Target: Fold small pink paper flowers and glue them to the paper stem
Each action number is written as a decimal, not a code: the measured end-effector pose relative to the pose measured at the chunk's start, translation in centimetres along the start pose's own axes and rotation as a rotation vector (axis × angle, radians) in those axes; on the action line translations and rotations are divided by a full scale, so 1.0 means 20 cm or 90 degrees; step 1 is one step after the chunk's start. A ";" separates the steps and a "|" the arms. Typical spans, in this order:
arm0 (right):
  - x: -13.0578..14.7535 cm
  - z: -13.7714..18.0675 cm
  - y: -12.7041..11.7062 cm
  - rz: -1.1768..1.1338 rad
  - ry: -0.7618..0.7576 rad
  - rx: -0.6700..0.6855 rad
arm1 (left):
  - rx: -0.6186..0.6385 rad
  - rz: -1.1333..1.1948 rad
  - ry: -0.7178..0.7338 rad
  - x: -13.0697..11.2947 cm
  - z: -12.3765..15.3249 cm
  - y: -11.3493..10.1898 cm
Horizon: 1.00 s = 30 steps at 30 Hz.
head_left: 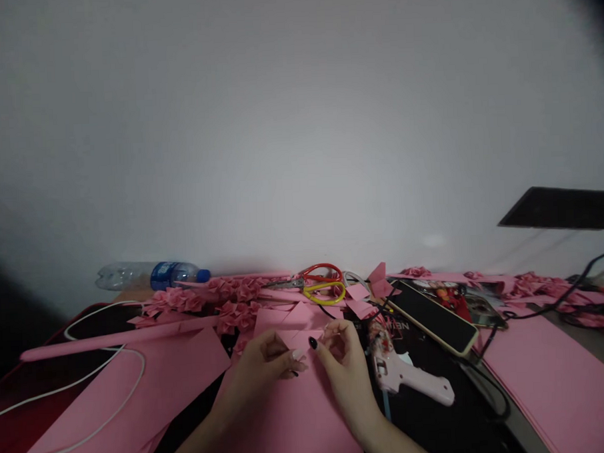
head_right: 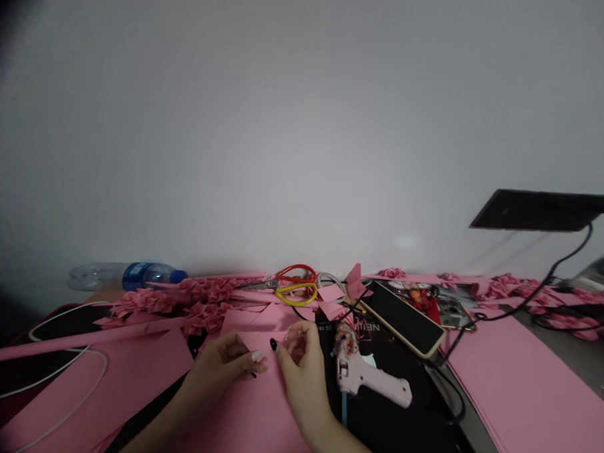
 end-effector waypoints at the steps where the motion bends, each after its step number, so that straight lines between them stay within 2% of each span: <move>1: 0.00 0.00 0.00 0.008 -0.005 0.004 | -0.001 0.006 -0.002 0.00 0.00 0.00; 10: 0.02 0.01 0.00 0.038 0.028 0.062 | 0.037 0.028 -0.008 0.01 0.00 0.01; 13: 0.03 0.00 0.00 0.079 0.005 0.076 | 0.054 0.011 -0.018 -0.01 0.02 0.02; 19: 0.07 0.01 -0.01 0.129 -0.114 0.089 | 0.057 0.040 -0.035 -0.03 0.03 0.04; 24: 0.09 0.03 -0.01 0.137 -0.231 0.116 | 0.010 0.107 -0.047 -0.01 0.03 0.04; 30: 0.11 0.04 -0.02 0.207 -0.370 0.136 | 0.037 0.097 -0.064 -0.03 0.04 0.04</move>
Point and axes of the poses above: each hand's wrist, its own z-axis away from the middle knuckle, its own y-axis out of the palm, x = y × z, the point moved 2 cm from there along -z, towards the middle knuckle, and after that the axes turned 4 degrees about -y, right-handed, at the moved point
